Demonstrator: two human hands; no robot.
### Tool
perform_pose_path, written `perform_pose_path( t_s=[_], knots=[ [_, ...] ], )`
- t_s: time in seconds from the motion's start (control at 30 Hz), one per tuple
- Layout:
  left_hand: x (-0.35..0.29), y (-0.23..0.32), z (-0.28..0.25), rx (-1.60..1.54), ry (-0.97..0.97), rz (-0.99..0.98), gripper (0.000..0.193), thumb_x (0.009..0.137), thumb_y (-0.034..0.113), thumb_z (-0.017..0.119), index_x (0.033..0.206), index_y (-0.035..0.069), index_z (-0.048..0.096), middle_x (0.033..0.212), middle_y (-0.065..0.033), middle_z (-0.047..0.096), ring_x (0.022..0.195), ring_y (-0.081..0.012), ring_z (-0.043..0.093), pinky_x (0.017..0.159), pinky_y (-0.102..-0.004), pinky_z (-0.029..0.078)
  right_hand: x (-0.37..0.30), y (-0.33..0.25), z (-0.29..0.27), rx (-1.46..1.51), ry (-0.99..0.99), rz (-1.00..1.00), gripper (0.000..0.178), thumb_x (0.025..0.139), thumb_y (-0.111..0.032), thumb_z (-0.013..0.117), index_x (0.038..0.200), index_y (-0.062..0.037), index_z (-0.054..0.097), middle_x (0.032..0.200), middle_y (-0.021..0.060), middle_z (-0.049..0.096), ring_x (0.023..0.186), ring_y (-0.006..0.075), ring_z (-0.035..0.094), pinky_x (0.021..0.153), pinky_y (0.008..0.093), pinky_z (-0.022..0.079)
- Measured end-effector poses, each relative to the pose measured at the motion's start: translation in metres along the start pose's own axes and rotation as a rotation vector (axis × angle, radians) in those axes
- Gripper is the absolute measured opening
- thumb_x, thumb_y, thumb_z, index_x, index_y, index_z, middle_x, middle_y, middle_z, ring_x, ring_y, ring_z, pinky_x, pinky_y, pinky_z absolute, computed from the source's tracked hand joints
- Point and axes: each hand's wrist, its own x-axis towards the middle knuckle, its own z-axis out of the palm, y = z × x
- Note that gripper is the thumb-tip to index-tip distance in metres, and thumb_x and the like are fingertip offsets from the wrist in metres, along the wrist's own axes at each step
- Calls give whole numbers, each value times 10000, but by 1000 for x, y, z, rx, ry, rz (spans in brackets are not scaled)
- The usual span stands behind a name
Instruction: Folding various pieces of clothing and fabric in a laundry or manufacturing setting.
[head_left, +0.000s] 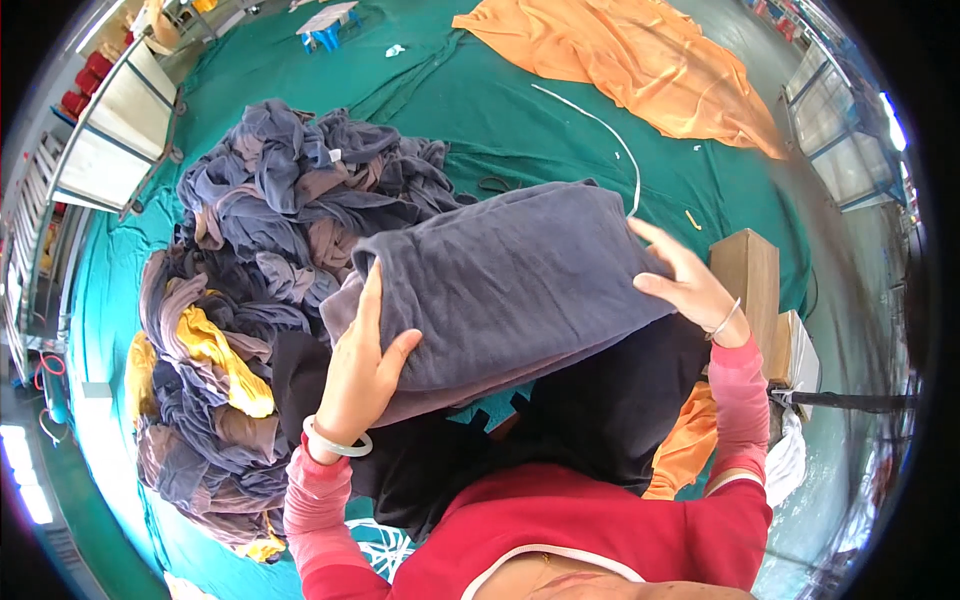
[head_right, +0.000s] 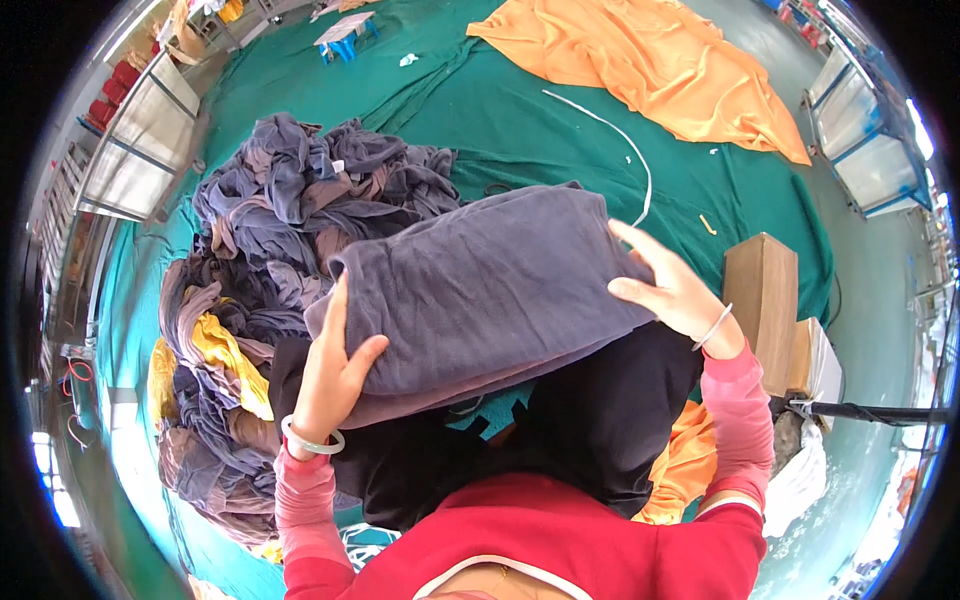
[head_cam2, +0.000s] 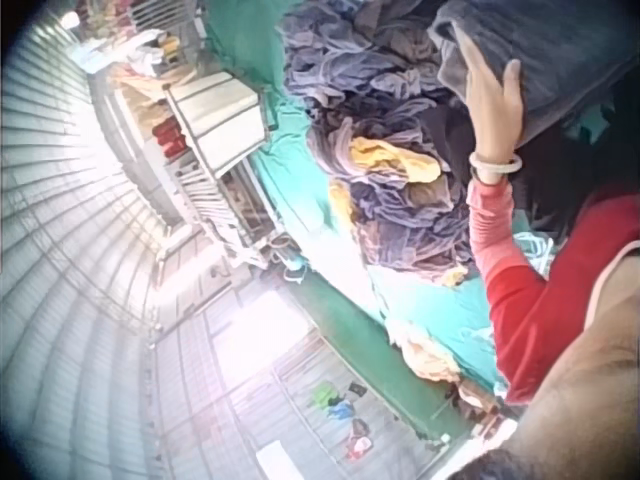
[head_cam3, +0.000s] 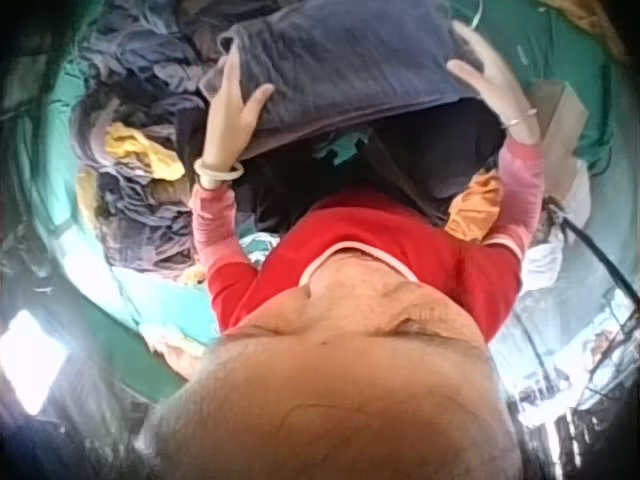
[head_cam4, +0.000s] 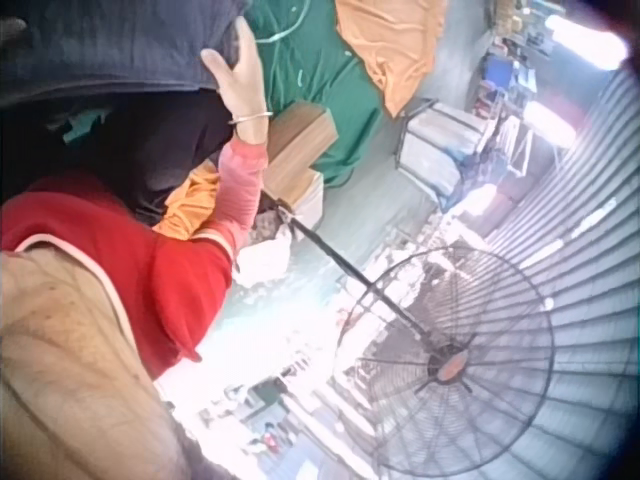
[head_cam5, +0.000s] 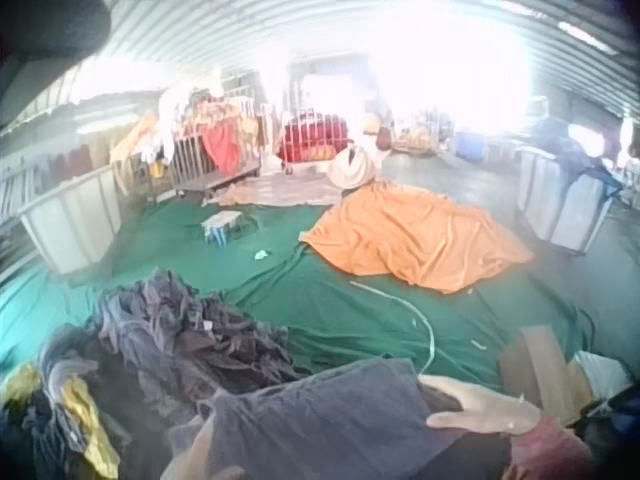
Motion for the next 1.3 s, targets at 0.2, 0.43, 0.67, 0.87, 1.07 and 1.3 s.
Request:
perform_pose_path(
  t_s=[0.2,0.43,0.67,0.87,1.07,1.3],
  knots=[
    [-1,11,-26,-177,265,20,657,799,43,576,1375,-29,267,1430,-158,296,1337,-246,259,1083,-330,180,-2,-35,5,-207,252,-224,470,768,-162,674,1198,-47,525,1111,63,530,890,163,499,819,282,402],
    [-46,-30,-75,-331,-52,-625,366,823,33,532,1184,72,585,640,39,533,542,-28,430,527,-161,382,-6,-77,5,-500,172,-371,251,717,-73,645,960,-15,625,934,95,533,866,220,530,790,316,425],
    [-75,-188,-99,-264,265,-739,303,869,197,577,1119,29,603,668,10,577,528,-37,492,508,-164,389,19,-156,60,795,-513,-1196,290,832,-304,482,708,-49,541,690,88,550,636,199,499,568,352,437],
    [-134,-359,-107,226,585,-804,386,724,218,664,1021,-23,617,809,-138,641,737,-269,599,710,-344,466,-13,-154,70,1127,-619,-897,284,832,-284,479,699,-42,543,684,96,553,634,209,510,577,357,446],
    [-143,-365,-93,706,707,-1124,472,679,258,720,1034,14,528,1007,-188,545,979,-348,541,843,-412,450,-15,-159,80,1316,-655,-700,278,831,-265,477,690,-35,546,677,105,556,633,220,520,585,361,454],
    [-151,-372,-78,655,636,-1247,320,774,256,601,1031,81,524,1024,-203,552,951,-374,561,806,-457,455,-18,-151,77,1489,-664,-566,273,831,-242,474,679,-27,548,670,114,559,631,231,533,594,367,465]
  ],
)
